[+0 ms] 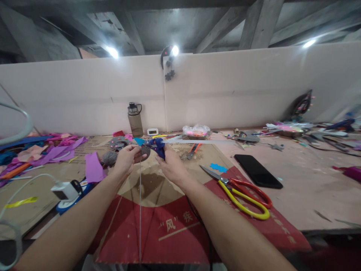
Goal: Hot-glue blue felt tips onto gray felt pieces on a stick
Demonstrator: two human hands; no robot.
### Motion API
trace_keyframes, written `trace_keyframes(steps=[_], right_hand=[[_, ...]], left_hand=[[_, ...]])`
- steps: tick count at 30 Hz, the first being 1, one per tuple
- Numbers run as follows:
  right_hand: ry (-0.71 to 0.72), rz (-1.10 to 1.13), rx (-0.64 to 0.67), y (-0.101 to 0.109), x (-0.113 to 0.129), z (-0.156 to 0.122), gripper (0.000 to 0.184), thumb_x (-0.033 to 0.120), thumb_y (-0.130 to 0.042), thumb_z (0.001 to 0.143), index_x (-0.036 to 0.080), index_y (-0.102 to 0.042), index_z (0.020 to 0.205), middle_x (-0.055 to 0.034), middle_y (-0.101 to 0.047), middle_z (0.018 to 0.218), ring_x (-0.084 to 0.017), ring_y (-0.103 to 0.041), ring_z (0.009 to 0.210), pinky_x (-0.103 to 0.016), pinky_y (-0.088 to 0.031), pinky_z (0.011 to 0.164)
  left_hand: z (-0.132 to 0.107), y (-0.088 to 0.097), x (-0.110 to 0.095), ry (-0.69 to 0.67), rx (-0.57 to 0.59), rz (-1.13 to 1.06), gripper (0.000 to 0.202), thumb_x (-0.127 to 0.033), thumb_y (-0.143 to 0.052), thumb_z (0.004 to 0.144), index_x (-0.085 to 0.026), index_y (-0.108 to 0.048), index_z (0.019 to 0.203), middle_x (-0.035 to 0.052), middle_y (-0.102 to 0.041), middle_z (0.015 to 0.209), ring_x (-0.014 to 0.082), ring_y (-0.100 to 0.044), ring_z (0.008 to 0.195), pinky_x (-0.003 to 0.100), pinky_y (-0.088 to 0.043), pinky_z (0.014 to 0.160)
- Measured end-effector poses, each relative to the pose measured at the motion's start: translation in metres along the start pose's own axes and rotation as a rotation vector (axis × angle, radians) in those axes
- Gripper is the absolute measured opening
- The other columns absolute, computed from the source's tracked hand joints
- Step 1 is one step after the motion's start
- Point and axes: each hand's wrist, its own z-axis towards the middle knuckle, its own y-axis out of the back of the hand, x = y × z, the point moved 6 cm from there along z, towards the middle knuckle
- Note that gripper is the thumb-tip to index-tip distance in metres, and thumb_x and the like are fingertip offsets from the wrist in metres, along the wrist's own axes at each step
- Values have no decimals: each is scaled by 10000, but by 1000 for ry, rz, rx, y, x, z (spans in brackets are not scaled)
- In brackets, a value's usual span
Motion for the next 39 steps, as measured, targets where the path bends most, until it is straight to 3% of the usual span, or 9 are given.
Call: trace_keyframes(steps=[7, 23, 34, 39], right_hand=[[-24, -62, -4, 2, -6, 1, 305, 264, -472, 796, 172, -485, 1086, -86, -609, 918, -204, -545, 784, -345, -403, 730], [-30, -96, -33, 6, -9, 2, 332, 270, -461, 801, 166, -457, 1116, -98, -609, 917, -213, -546, 788, -352, -406, 730], [-37, -93, -11, 4, -4, 1, 331, 274, -460, 801, 163, -471, 1112, -103, -613, 935, -211, -553, 803, -348, -415, 739], [-44, -129, 0, 4, -3, 0, 310, 287, -455, 804, 155, -482, 1084, -98, -613, 877, -210, -547, 758, -343, -413, 705]], left_hand=[[4, 1, -1, -29, 1, -28, 196, -221, -703, 539, -145, -540, 618, -64, -466, 519, 58, -457, 476, 318, -541, 616], [2, 1, -7, -35, -12, -58, 183, -201, -686, 552, -149, -530, 633, -42, -540, 561, 88, -537, 507, 323, -536, 628], [-1, -3, -5, -20, 22, -42, 183, -204, -702, 545, -157, -538, 610, -72, -473, 490, 49, -424, 427, 338, -541, 627], [0, -1, -5, -26, 4, -57, 189, -209, -701, 542, -152, -538, 617, -51, -513, 537, 76, -502, 492, 342, -543, 645]])
